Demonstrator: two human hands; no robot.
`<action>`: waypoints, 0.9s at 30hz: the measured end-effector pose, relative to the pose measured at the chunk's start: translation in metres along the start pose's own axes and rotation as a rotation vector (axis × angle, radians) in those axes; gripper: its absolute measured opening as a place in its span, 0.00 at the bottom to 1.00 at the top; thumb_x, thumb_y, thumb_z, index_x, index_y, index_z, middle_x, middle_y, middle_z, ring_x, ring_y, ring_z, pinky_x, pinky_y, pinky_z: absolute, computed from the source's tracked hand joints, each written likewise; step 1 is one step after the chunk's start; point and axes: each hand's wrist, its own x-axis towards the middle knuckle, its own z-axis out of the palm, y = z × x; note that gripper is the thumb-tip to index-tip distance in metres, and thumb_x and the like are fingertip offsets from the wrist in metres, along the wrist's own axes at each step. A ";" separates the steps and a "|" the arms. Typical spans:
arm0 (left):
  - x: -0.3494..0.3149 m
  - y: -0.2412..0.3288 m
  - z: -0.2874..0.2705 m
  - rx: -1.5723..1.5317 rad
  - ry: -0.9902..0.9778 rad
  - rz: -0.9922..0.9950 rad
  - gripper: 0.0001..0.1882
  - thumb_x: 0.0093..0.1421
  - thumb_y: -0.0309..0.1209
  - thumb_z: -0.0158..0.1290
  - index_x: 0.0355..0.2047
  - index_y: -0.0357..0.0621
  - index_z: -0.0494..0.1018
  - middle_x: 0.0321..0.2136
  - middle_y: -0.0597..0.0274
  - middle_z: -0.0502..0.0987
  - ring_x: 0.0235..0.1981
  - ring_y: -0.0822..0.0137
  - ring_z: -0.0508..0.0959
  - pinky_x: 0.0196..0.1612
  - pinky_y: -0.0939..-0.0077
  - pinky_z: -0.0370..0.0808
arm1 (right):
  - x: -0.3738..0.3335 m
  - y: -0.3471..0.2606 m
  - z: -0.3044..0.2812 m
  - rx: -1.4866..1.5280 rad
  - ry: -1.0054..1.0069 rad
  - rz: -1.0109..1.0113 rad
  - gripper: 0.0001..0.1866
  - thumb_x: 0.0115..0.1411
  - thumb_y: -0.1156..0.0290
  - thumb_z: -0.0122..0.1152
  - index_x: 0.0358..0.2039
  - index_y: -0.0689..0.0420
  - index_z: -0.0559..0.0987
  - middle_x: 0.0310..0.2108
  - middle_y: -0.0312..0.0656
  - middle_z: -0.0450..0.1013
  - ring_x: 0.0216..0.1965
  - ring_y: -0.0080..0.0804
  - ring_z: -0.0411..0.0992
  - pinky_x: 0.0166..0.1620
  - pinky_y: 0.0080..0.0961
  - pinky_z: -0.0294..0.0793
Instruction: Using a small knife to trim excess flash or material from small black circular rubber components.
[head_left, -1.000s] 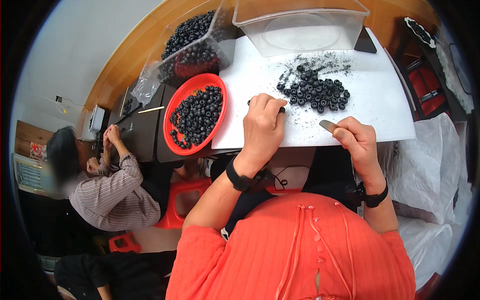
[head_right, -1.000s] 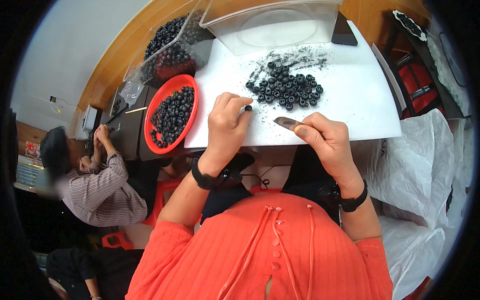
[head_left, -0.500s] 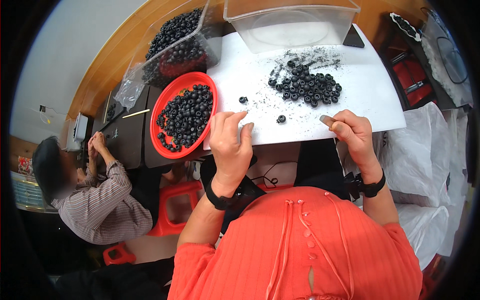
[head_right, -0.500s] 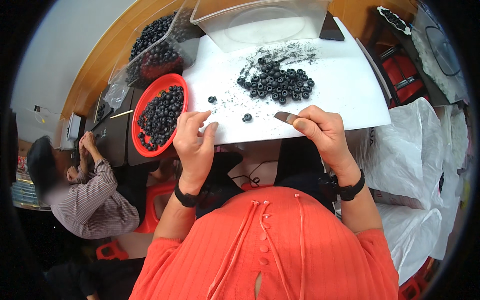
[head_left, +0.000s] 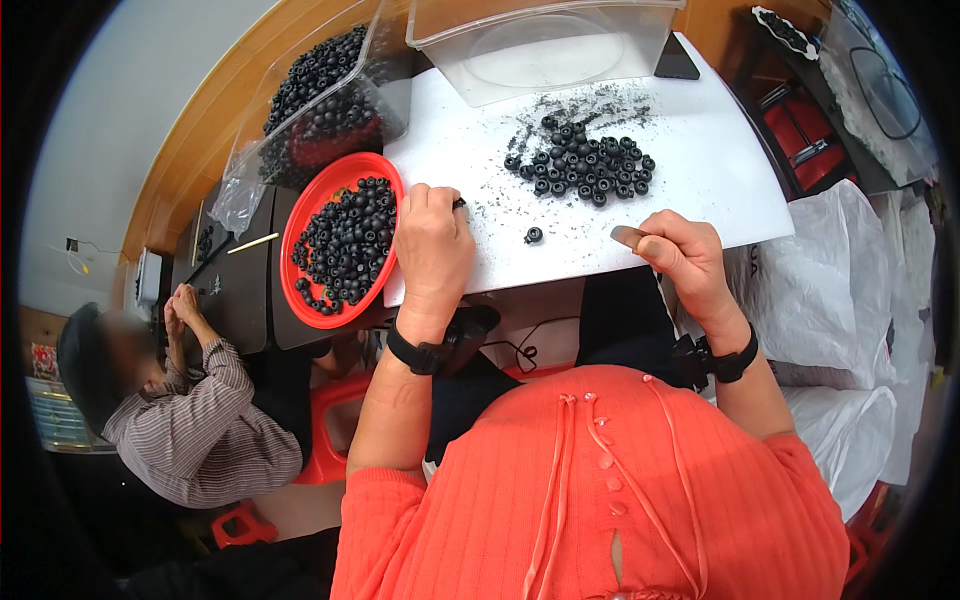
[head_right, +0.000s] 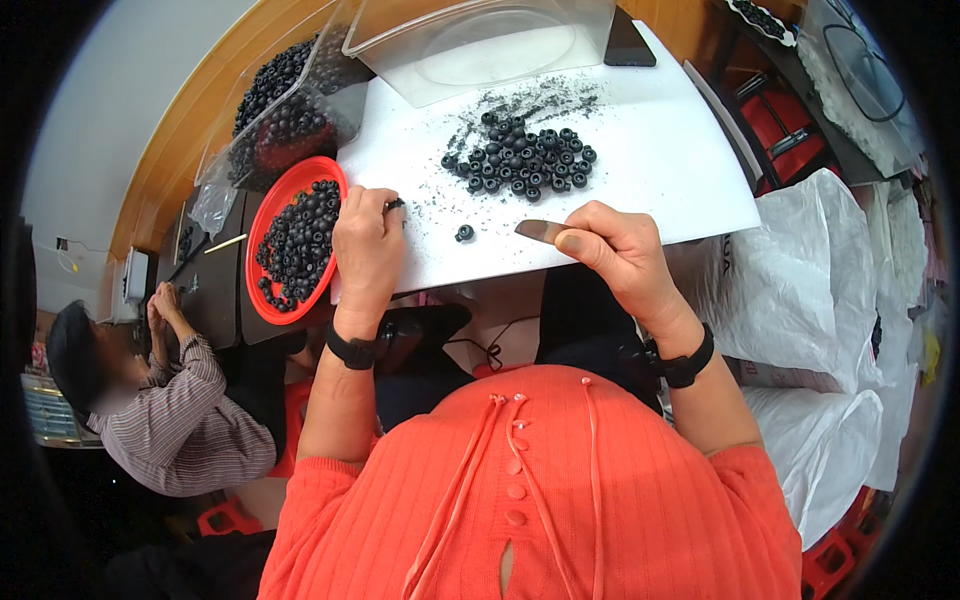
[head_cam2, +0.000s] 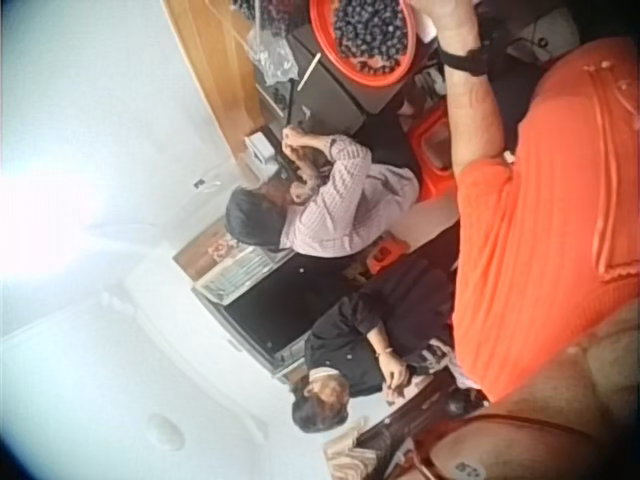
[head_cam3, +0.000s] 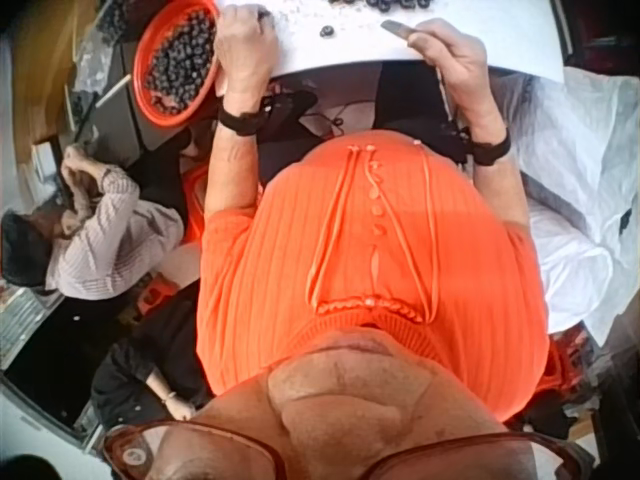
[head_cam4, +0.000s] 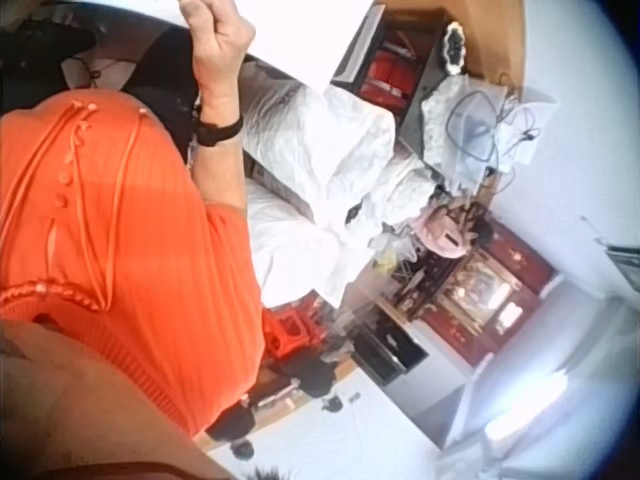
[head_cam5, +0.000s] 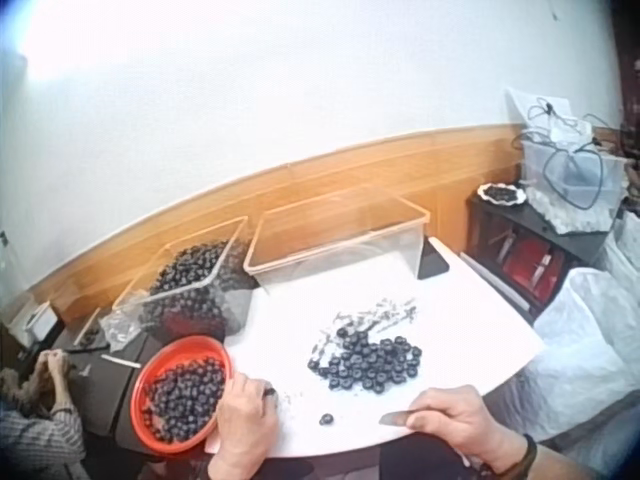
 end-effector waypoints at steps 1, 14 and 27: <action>-0.002 0.001 -0.003 -0.088 -0.004 0.003 0.09 0.52 0.18 0.59 0.34 0.38 0.76 0.33 0.51 0.74 0.37 0.48 0.76 0.39 0.56 0.74 | 0.000 0.000 0.000 0.001 0.003 0.000 0.13 0.67 0.65 0.64 0.32 0.64 0.80 0.23 0.35 0.73 0.26 0.21 0.66 0.31 0.19 0.66; -0.010 0.060 -0.015 -0.390 -0.047 0.179 0.14 0.49 0.17 0.64 0.36 0.38 0.76 0.33 0.53 0.73 0.36 0.52 0.76 0.38 0.61 0.73 | -0.003 0.001 0.002 0.036 0.022 -0.028 0.13 0.67 0.65 0.64 0.34 0.64 0.82 0.25 0.36 0.76 0.27 0.21 0.69 0.32 0.18 0.68; -0.013 0.052 -0.014 -0.646 -0.122 -0.032 0.09 0.59 0.19 0.58 0.41 0.36 0.79 0.34 0.62 0.75 0.32 0.68 0.74 0.34 0.74 0.71 | -0.002 0.003 0.005 0.055 0.035 -0.102 0.13 0.66 0.65 0.65 0.34 0.64 0.83 0.28 0.39 0.80 0.27 0.23 0.73 0.32 0.19 0.71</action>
